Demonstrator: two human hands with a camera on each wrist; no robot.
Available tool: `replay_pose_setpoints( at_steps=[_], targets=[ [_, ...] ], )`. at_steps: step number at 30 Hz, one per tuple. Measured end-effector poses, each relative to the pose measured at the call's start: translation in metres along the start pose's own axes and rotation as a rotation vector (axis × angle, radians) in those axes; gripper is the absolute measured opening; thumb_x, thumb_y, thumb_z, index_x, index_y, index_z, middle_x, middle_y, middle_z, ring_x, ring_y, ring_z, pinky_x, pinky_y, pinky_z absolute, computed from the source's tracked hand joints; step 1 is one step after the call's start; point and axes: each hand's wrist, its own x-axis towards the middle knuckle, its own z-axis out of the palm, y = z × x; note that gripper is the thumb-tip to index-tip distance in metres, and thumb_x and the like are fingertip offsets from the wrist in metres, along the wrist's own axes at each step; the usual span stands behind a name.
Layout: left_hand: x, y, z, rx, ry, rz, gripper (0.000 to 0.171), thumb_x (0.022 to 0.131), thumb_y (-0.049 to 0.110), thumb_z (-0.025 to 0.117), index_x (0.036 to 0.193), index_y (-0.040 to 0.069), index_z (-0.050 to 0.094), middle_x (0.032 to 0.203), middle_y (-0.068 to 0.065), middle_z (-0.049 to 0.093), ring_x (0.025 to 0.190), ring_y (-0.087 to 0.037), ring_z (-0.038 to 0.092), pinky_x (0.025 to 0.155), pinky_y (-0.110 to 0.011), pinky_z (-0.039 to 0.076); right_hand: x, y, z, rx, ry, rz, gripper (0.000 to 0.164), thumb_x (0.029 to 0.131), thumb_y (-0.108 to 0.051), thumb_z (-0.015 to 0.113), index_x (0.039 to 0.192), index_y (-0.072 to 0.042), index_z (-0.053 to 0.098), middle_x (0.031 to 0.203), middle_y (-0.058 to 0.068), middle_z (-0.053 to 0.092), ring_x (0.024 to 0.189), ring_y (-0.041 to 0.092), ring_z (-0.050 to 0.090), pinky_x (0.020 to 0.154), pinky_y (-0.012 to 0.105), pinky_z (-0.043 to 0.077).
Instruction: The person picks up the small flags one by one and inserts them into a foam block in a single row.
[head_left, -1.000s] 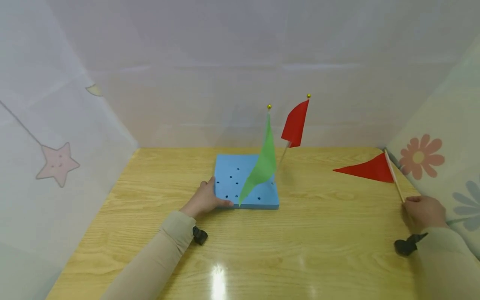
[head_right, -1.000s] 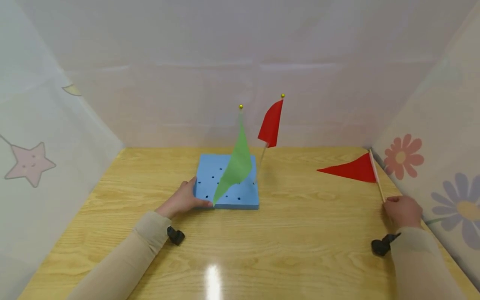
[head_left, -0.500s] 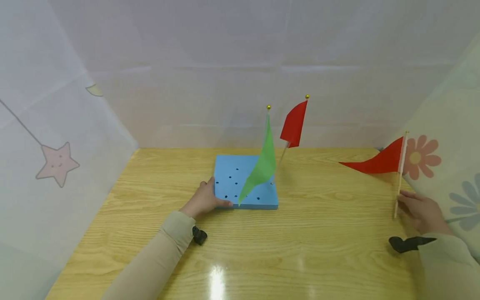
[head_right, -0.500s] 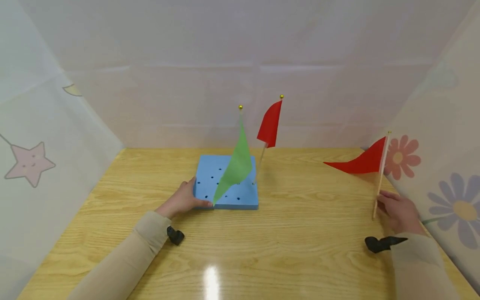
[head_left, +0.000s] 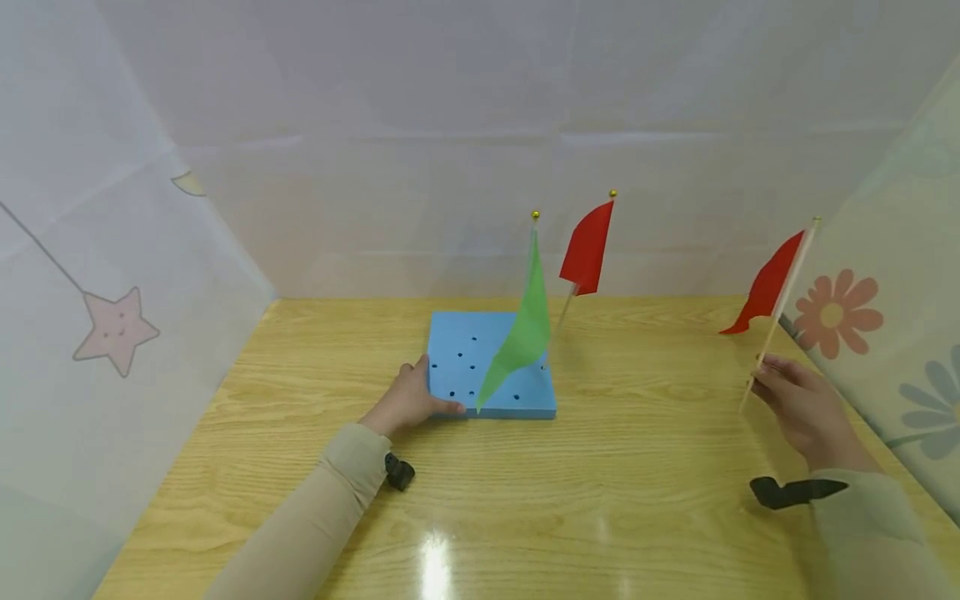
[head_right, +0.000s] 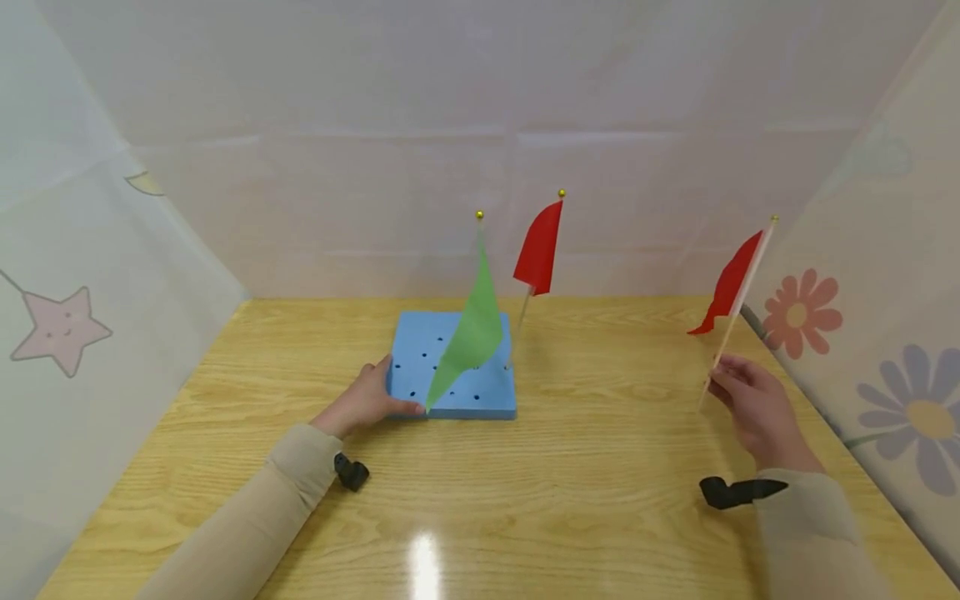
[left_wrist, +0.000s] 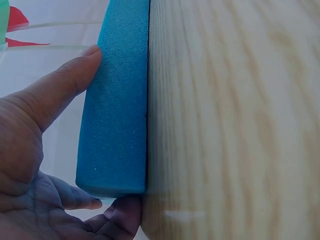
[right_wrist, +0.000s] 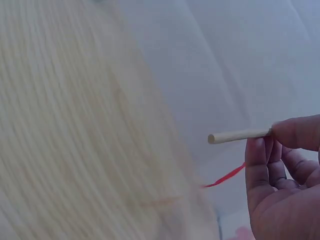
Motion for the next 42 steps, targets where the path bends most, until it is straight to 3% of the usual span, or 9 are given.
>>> replay_pose_setpoints(
  at_steps=[11,17,20,24,29,35,42],
  targets=[
    [0.001,-0.001,0.000,0.004,0.004,0.017,0.127,0.080,0.042,0.091,0.162,-0.007,0.009,0.152,-0.041,0.030,0.136,-0.048,0.043,0.108,-0.056,0.041,-0.008,-0.006,0.052,-0.120,-0.097,-0.117,0.022,0.105,0.006,0.051,0.110,-0.011,0.063,0.098,0.000,0.062,0.089,0.009,0.064,0.081,0.018,0.054],
    [0.002,-0.002,0.002,-0.023,0.010,0.027,0.126,0.078,0.041,0.092,0.163,-0.006,0.011,0.146,-0.039,0.037,0.126,-0.043,0.050,0.105,-0.054,0.043,-0.013,-0.006,0.078,-0.272,-0.106,-0.205,0.016,0.105,0.005,0.053,0.115,-0.007,0.055,0.101,-0.002,0.058,0.092,0.007,0.061,0.082,0.015,0.052],
    [0.004,-0.003,0.002,-0.019,0.009,0.022,0.127,0.078,0.042,0.092,0.163,-0.006,0.010,0.147,-0.039,0.035,0.127,-0.043,0.049,0.106,-0.054,0.043,-0.014,-0.005,0.090,-0.320,-0.109,-0.255,0.015,0.104,0.007,0.054,0.115,-0.004,0.053,0.101,-0.001,0.056,0.092,0.007,0.062,0.081,0.014,0.052],
    [0.004,-0.003,0.002,-0.013,0.005,0.018,0.127,0.079,0.043,0.091,0.162,-0.007,0.009,0.150,-0.040,0.032,0.132,-0.045,0.047,0.107,-0.054,0.042,-0.014,-0.002,0.105,-0.463,-0.094,-0.315,0.015,0.103,0.007,0.055,0.115,-0.002,0.054,0.100,-0.003,0.057,0.090,0.006,0.061,0.080,0.012,0.051],
    [0.002,-0.001,0.001,-0.008,-0.002,0.020,0.127,0.080,0.043,0.091,0.162,-0.007,0.009,0.152,-0.040,0.030,0.135,-0.046,0.044,0.108,-0.055,0.041,-0.017,0.001,0.121,-0.581,-0.065,-0.349,0.014,0.103,0.006,0.057,0.115,-0.001,0.054,0.100,-0.004,0.058,0.090,0.005,0.060,0.079,0.011,0.050],
    [0.002,0.000,0.001,0.003,0.000,0.022,0.127,0.080,0.043,0.091,0.162,-0.008,0.009,0.152,-0.041,0.030,0.136,-0.046,0.044,0.108,-0.055,0.041,-0.020,0.002,0.137,-0.561,-0.055,-0.383,0.015,0.102,0.007,0.057,0.114,-0.001,0.054,0.100,-0.004,0.058,0.090,0.007,0.060,0.080,0.011,0.050],
    [0.001,-0.001,0.001,-0.005,0.007,0.030,0.126,0.079,0.042,0.091,0.162,-0.008,0.010,0.150,-0.040,0.032,0.133,-0.045,0.046,0.107,-0.054,0.042,-0.026,0.002,0.156,-0.433,-0.095,-0.422,0.014,0.101,0.008,0.057,0.112,0.000,0.055,0.100,0.001,0.058,0.090,0.010,0.060,0.081,0.014,0.052]
  ],
)
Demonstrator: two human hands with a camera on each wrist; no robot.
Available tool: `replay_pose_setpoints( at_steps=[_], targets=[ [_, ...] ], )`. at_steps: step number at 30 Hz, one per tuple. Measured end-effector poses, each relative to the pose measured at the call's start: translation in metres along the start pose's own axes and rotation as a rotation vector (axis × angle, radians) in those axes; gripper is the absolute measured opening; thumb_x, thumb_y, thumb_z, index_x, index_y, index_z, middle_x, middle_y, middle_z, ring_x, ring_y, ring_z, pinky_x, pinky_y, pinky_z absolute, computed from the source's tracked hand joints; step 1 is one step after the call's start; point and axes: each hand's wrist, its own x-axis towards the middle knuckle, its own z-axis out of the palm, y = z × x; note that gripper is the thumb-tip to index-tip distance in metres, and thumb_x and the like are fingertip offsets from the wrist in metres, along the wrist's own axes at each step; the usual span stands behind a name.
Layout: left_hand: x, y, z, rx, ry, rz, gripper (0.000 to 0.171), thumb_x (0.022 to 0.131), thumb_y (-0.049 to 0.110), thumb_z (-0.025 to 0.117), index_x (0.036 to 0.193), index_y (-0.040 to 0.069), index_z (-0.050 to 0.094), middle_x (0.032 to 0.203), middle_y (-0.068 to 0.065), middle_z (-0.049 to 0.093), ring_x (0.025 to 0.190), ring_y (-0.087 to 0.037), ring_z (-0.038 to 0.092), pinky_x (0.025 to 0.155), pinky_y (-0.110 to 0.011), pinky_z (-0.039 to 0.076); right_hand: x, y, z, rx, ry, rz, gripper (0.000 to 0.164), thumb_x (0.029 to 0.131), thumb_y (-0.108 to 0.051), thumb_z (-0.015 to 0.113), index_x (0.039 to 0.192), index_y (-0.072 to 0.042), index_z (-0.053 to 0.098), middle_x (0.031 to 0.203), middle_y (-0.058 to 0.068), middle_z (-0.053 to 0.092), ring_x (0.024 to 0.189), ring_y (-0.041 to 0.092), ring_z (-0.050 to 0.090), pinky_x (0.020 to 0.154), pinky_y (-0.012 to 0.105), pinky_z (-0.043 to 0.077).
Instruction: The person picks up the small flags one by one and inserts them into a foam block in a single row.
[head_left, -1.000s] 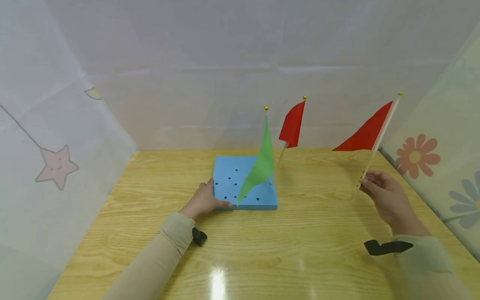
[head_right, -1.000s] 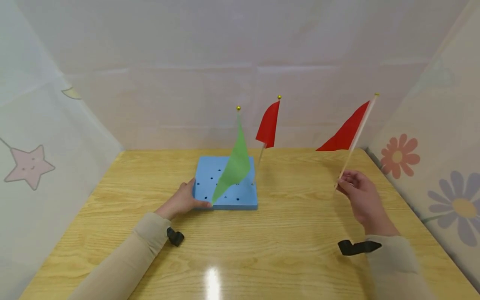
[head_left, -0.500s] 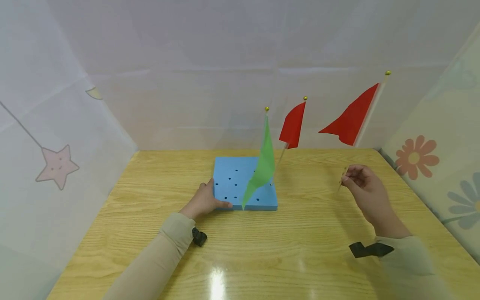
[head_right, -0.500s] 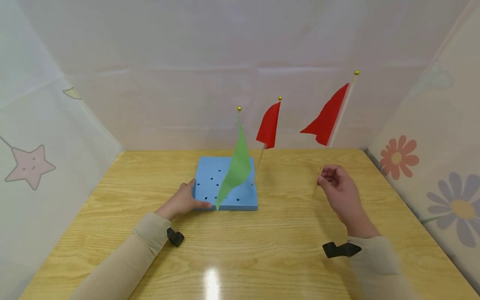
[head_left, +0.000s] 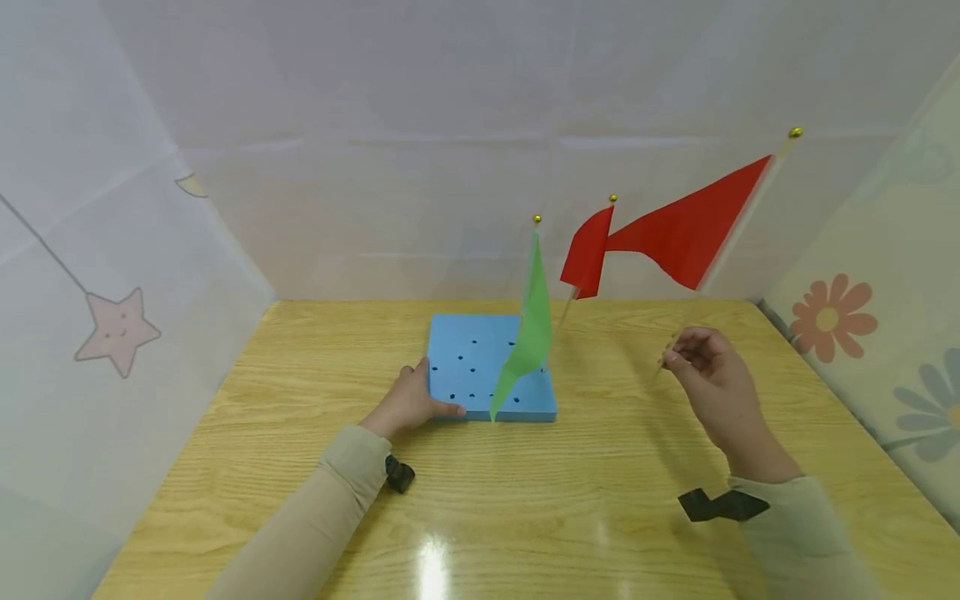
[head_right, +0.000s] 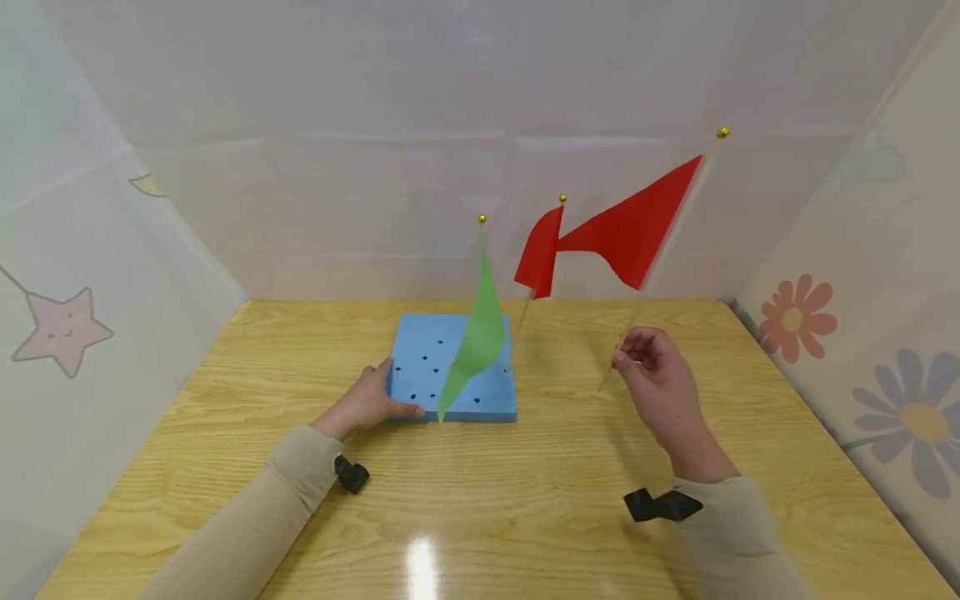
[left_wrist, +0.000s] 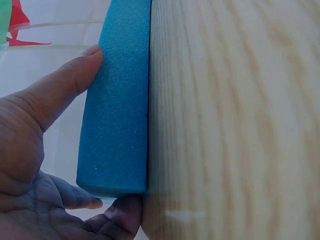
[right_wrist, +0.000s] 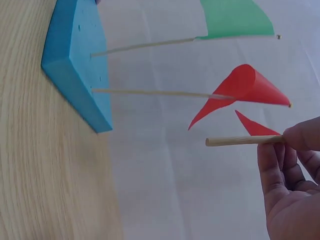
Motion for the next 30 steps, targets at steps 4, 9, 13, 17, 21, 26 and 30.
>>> replay_pose_setpoints(
  at_steps=[4,9,13,17,21,26,30],
  targets=[
    [0.000,0.000,0.000,-0.004,-0.005,-0.004,0.126,0.080,0.042,0.091,0.162,-0.008,0.010,0.153,-0.040,0.030,0.136,-0.046,0.044,0.109,-0.055,0.041,-0.001,-0.005,0.008,0.006,-0.010,-0.031,0.017,0.101,0.012,0.055,0.111,-0.002,0.057,0.099,0.000,0.059,0.089,0.010,0.061,0.081,0.015,0.051],
    [0.000,0.000,0.000,-0.003,-0.005,-0.002,0.126,0.080,0.043,0.091,0.162,-0.008,0.010,0.154,-0.040,0.029,0.138,-0.046,0.042,0.110,-0.055,0.040,-0.002,-0.009,0.016,-0.066,-0.023,-0.042,0.015,0.100,0.012,0.056,0.111,0.002,0.057,0.098,-0.002,0.060,0.089,0.009,0.062,0.081,0.014,0.051],
    [0.000,0.000,0.000,-0.003,0.000,0.004,0.126,0.079,0.043,0.091,0.162,-0.009,0.010,0.153,-0.041,0.030,0.137,-0.047,0.043,0.109,-0.055,0.041,-0.002,-0.013,0.025,-0.112,-0.028,-0.055,0.013,0.099,0.013,0.057,0.112,0.011,0.052,0.097,-0.003,0.060,0.089,0.009,0.061,0.081,0.014,0.051],
    [-0.001,0.000,0.000,-0.001,-0.001,0.001,0.126,0.079,0.042,0.091,0.162,-0.009,0.011,0.152,-0.041,0.030,0.137,-0.048,0.043,0.109,-0.056,0.041,-0.001,-0.017,0.038,-0.164,-0.048,-0.088,0.016,0.098,0.015,0.057,0.113,0.014,0.051,0.098,-0.004,0.059,0.090,0.008,0.060,0.080,0.013,0.050],
    [-0.001,0.000,-0.001,-0.003,-0.004,-0.006,0.125,0.080,0.042,0.091,0.162,-0.009,0.011,0.153,-0.041,0.029,0.138,-0.048,0.042,0.109,-0.056,0.040,0.000,-0.019,0.054,-0.177,-0.074,-0.138,0.022,0.096,0.017,0.058,0.118,0.013,0.055,0.103,-0.006,0.060,0.091,0.007,0.060,0.079,0.013,0.050],
    [-0.001,0.000,-0.001,-0.006,-0.007,-0.007,0.125,0.080,0.042,0.091,0.162,-0.008,0.011,0.153,-0.040,0.029,0.137,-0.047,0.042,0.109,-0.056,0.041,0.002,-0.021,0.073,-0.196,-0.101,-0.202,0.021,0.095,0.018,0.060,0.115,0.014,0.058,0.112,-0.012,0.061,0.092,0.004,0.061,0.078,0.013,0.050],
    [-0.001,-0.001,-0.001,-0.003,-0.010,-0.008,0.125,0.080,0.042,0.091,0.162,-0.008,0.011,0.153,-0.039,0.030,0.137,-0.047,0.043,0.109,-0.055,0.041,0.004,-0.021,0.087,-0.185,-0.131,-0.223,0.019,0.093,0.019,0.061,0.111,0.014,0.057,0.112,-0.013,0.061,0.093,0.004,0.061,0.079,0.013,0.051]
  ],
)
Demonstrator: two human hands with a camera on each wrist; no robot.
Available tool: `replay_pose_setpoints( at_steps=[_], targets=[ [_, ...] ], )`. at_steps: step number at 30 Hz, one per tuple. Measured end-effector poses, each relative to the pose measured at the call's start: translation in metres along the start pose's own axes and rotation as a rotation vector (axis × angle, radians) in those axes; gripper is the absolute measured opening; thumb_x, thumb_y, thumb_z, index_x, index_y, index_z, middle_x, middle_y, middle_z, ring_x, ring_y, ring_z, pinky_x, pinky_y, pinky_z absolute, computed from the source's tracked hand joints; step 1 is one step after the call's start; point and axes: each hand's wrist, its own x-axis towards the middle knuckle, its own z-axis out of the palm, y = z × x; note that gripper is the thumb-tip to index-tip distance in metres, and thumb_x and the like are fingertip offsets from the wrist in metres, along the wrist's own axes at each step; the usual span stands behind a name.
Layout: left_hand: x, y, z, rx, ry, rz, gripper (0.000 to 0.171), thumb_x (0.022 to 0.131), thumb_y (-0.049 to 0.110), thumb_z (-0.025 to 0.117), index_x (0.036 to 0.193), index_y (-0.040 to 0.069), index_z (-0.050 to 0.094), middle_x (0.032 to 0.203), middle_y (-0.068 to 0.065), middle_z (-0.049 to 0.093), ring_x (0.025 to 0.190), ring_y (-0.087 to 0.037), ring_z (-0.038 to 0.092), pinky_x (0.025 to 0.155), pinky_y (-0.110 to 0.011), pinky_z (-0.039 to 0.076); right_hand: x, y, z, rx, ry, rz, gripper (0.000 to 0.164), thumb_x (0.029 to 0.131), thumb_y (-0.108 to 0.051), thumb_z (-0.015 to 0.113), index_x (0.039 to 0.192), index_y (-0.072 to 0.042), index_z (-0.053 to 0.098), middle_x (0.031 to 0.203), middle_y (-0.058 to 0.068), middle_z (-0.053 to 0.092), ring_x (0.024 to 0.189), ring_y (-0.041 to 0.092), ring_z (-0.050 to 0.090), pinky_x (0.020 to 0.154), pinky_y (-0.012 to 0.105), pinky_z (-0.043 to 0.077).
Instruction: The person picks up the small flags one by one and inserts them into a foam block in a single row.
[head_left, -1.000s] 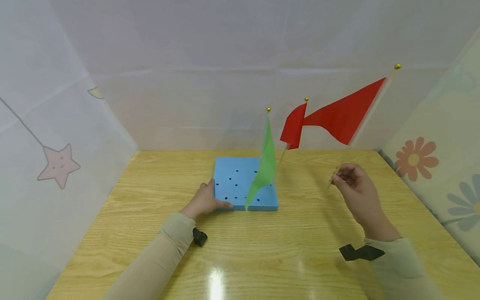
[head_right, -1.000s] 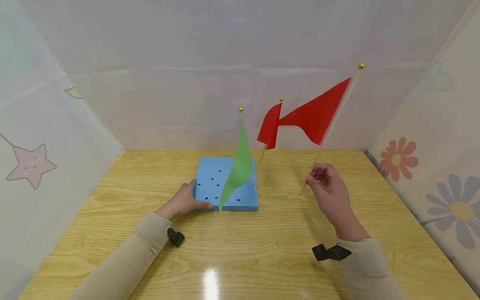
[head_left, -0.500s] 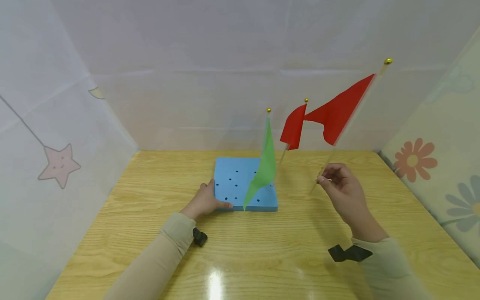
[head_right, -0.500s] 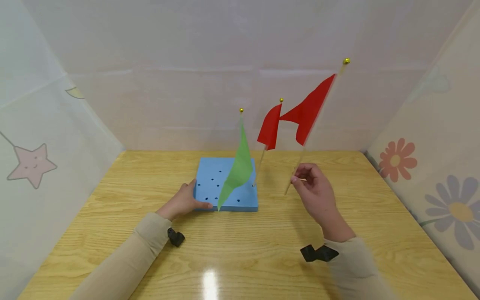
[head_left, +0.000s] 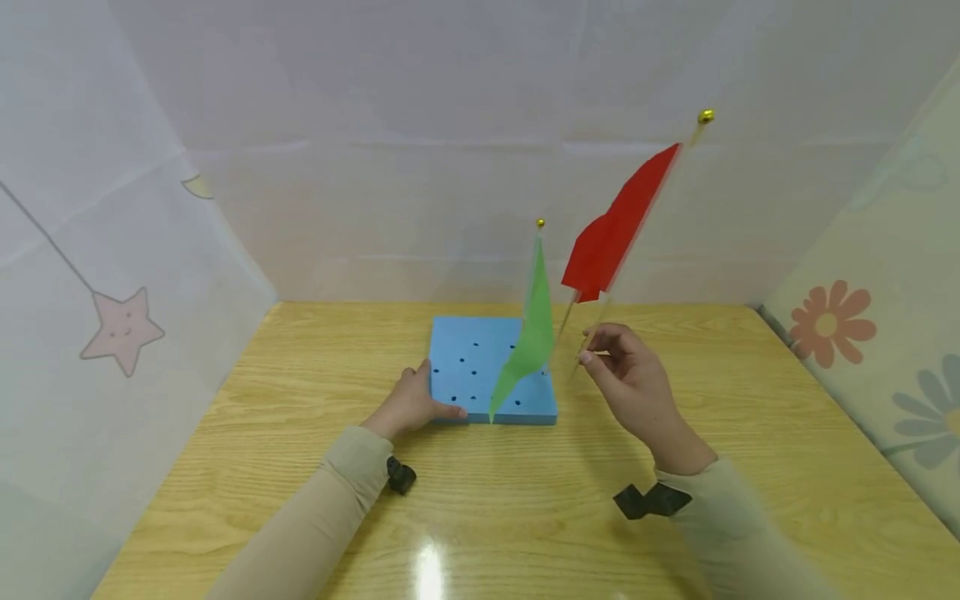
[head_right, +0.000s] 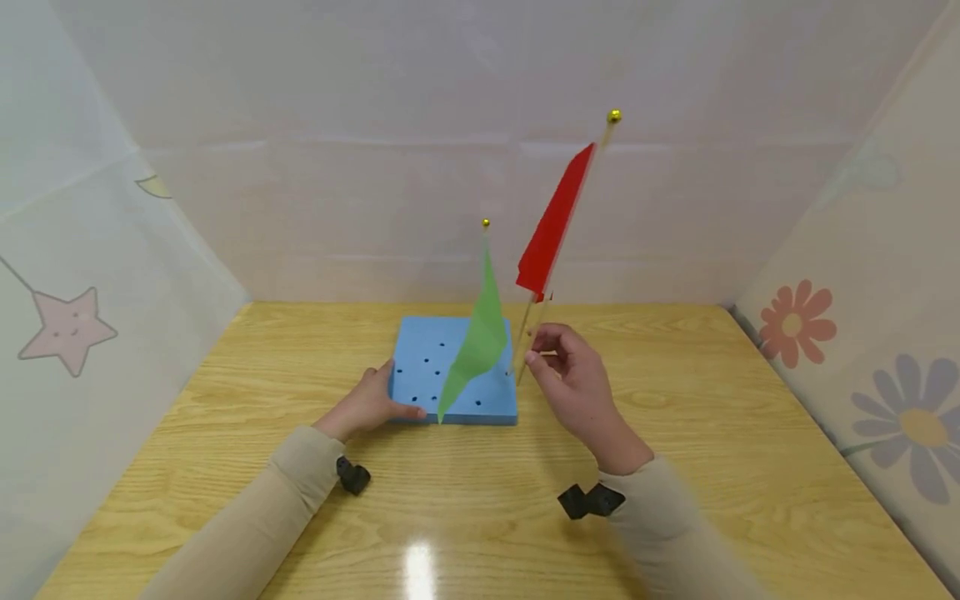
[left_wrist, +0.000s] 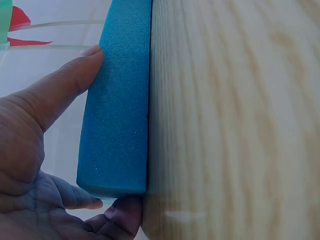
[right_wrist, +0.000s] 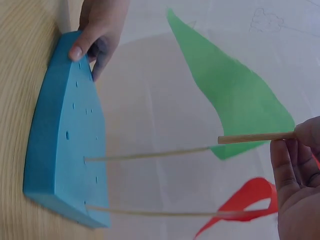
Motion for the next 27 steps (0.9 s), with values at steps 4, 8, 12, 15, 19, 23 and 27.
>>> replay_pose_setpoints(
  at_steps=[4,8,12,15,19,23,27],
  targets=[
    [0.000,0.000,0.001,-0.001,0.001,-0.002,0.125,0.080,0.042,0.091,0.162,-0.007,0.011,0.153,-0.039,0.029,0.137,-0.046,0.043,0.109,-0.055,0.041,0.005,0.000,0.013,0.014,-0.039,-0.021,0.020,0.092,0.020,0.061,0.111,0.017,0.055,0.107,0.004,0.062,0.094,0.004,0.060,0.080,0.014,0.051],
    [0.001,0.000,0.003,-0.008,-0.001,0.000,0.125,0.080,0.043,0.091,0.162,-0.007,0.010,0.154,-0.039,0.028,0.138,-0.046,0.042,0.109,-0.055,0.041,0.009,-0.001,0.025,0.036,-0.093,-0.034,0.020,0.093,0.020,0.059,0.113,0.016,0.056,0.105,0.022,0.061,0.095,0.006,0.059,0.082,0.015,0.052],
    [0.002,0.001,0.004,-0.008,-0.003,0.009,0.126,0.080,0.043,0.090,0.163,-0.006,0.010,0.155,-0.039,0.028,0.139,-0.046,0.042,0.109,-0.055,0.041,0.012,-0.001,0.036,0.057,-0.136,-0.039,0.020,0.094,0.019,0.059,0.113,0.014,0.057,0.105,0.025,0.062,0.096,0.008,0.060,0.082,0.017,0.053],
    [0.003,0.001,0.004,0.009,0.003,0.015,0.126,0.080,0.045,0.091,0.162,-0.007,0.011,0.154,-0.040,0.030,0.137,-0.046,0.043,0.108,-0.055,0.042,0.016,0.001,0.045,0.072,-0.158,-0.028,0.019,0.094,0.017,0.060,0.112,0.014,0.058,0.104,0.023,0.063,0.095,0.015,0.062,0.081,0.018,0.054],
    [0.005,-0.002,0.003,0.024,0.015,0.010,0.127,0.079,0.046,0.091,0.162,-0.008,0.012,0.151,-0.039,0.033,0.133,-0.045,0.047,0.107,-0.054,0.043,0.021,0.003,0.060,0.059,-0.178,0.021,0.015,0.095,0.013,0.062,0.109,0.011,0.061,0.102,0.019,0.064,0.094,0.026,0.064,0.082,0.021,0.055],
    [0.006,-0.004,0.004,0.017,0.016,0.002,0.127,0.079,0.046,0.091,0.162,-0.008,0.011,0.152,-0.038,0.032,0.135,-0.045,0.045,0.108,-0.054,0.042,0.025,0.008,0.075,0.001,-0.182,0.045,0.011,0.095,0.008,0.064,0.106,0.007,0.064,0.101,0.016,0.066,0.094,0.030,0.065,0.083,0.029,0.058],
    [0.004,-0.003,0.003,0.005,0.014,0.003,0.126,0.080,0.045,0.090,0.162,-0.008,0.012,0.153,-0.038,0.031,0.137,-0.046,0.043,0.109,-0.054,0.041,0.030,0.019,0.088,-0.073,-0.208,0.006,0.009,0.096,0.006,0.065,0.105,0.005,0.065,0.101,0.014,0.066,0.095,0.030,0.065,0.085,0.040,0.059]
  ],
)
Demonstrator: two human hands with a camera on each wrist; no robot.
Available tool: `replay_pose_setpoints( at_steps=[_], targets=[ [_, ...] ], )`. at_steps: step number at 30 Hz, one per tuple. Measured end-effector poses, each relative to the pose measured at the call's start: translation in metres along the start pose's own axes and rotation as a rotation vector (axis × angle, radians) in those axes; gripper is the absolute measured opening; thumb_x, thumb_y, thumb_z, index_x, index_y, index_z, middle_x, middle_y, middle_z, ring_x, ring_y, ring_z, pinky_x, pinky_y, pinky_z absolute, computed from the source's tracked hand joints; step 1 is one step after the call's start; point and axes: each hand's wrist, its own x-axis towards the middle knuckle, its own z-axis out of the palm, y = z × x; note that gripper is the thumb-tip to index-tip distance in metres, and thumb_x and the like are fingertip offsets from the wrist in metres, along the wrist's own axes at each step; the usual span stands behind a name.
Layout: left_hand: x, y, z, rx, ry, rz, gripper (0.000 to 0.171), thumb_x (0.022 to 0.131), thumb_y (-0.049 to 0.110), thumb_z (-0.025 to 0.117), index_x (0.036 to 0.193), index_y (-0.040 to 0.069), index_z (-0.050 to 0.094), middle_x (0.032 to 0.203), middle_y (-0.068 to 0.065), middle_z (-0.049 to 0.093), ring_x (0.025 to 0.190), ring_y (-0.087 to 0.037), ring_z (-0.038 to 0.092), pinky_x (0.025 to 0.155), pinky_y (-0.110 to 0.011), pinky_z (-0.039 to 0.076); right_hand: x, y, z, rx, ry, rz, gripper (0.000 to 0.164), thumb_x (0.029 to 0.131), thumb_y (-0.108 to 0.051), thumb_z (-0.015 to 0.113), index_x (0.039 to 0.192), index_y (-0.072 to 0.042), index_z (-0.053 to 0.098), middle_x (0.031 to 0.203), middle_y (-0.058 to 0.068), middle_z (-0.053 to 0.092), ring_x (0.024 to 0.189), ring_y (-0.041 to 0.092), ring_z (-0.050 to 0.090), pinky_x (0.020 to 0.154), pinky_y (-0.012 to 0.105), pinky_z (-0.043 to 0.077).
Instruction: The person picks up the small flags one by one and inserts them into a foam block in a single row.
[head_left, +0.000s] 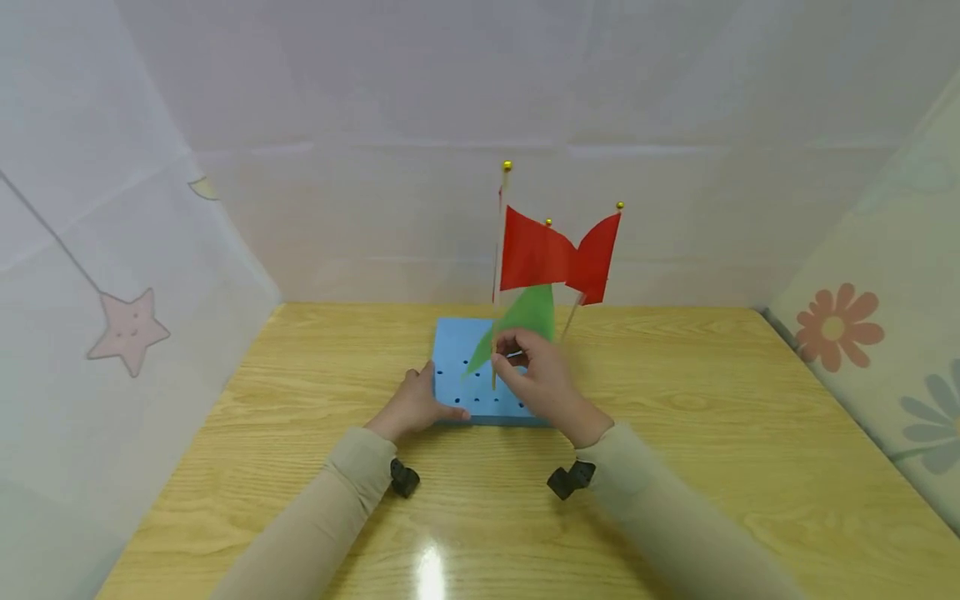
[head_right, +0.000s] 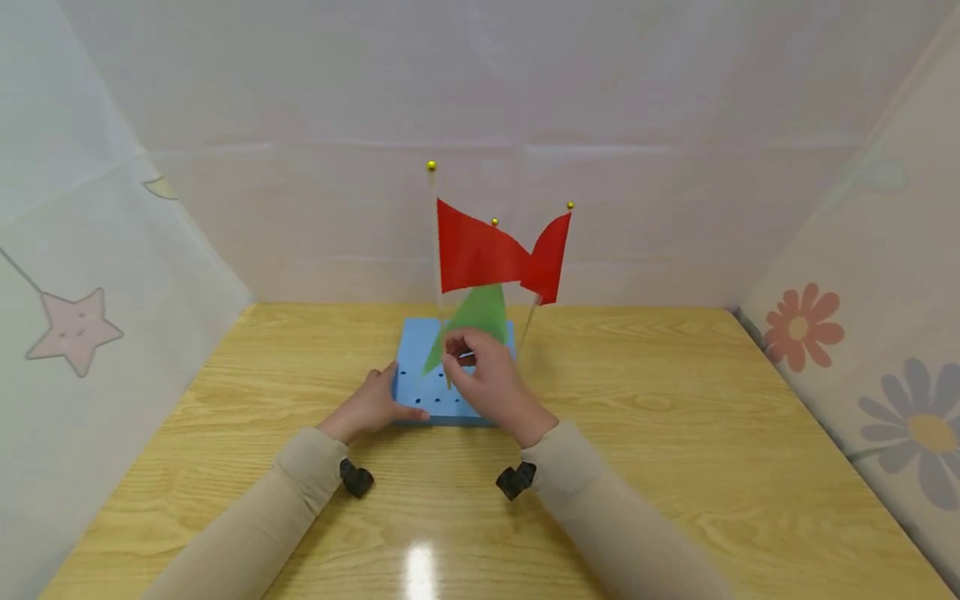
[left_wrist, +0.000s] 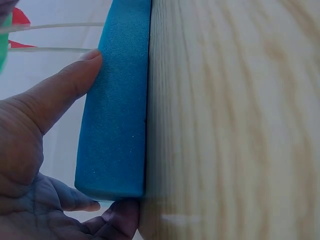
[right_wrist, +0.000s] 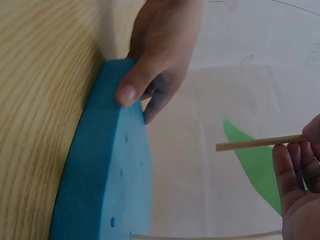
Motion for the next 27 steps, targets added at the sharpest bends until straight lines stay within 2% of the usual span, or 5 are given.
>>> replay_pose_setpoints(
  at_steps=[4,10,16,23,27],
  targets=[
    [-0.001,0.000,0.000,-0.004,0.003,0.007,0.124,0.080,0.044,0.091,0.162,-0.009,0.013,0.150,-0.037,0.034,0.132,-0.044,0.047,0.107,-0.052,0.043,0.005,0.010,0.008,-0.053,-0.034,-0.017,0.006,0.098,0.003,0.065,0.104,0.004,0.065,0.101,0.012,0.067,0.095,0.028,0.065,0.085,0.043,0.059],
    [0.002,-0.002,0.000,0.004,0.014,0.015,0.123,0.079,0.043,0.091,0.162,-0.008,0.016,0.145,-0.034,0.039,0.123,-0.039,0.052,0.103,-0.051,0.045,0.013,0.018,0.017,-0.106,-0.058,0.003,0.008,0.100,0.000,0.065,0.106,0.004,0.065,0.100,0.011,0.067,0.094,0.027,0.065,0.086,0.043,0.058],
    [0.002,0.000,0.000,-0.003,0.022,0.030,0.121,0.079,0.042,0.091,0.160,-0.010,0.019,0.142,-0.034,0.043,0.117,-0.037,0.054,0.101,-0.049,0.046,0.019,0.032,0.027,-0.171,-0.071,0.057,0.008,0.101,-0.003,0.065,0.107,0.002,0.065,0.097,0.009,0.067,0.092,0.025,0.064,0.086,0.041,0.057],
    [-0.001,0.003,0.000,-0.001,0.023,0.044,0.120,0.079,0.040,0.092,0.159,-0.011,0.019,0.139,-0.034,0.045,0.113,-0.035,0.054,0.099,-0.048,0.047,0.022,0.046,0.034,-0.223,-0.063,0.169,0.011,0.102,-0.006,0.064,0.111,0.000,0.065,0.099,0.009,0.067,0.093,0.025,0.063,0.089,0.041,0.055],
    [-0.001,0.003,-0.001,-0.003,0.027,0.034,0.121,0.079,0.040,0.092,0.160,-0.011,0.018,0.141,-0.034,0.043,0.116,-0.036,0.054,0.101,-0.048,0.046,0.024,0.048,0.037,-0.222,-0.040,0.180,0.009,0.103,-0.007,0.063,0.109,0.000,0.064,0.099,0.010,0.067,0.092,0.025,0.063,0.088,0.042,0.055]
  ],
)
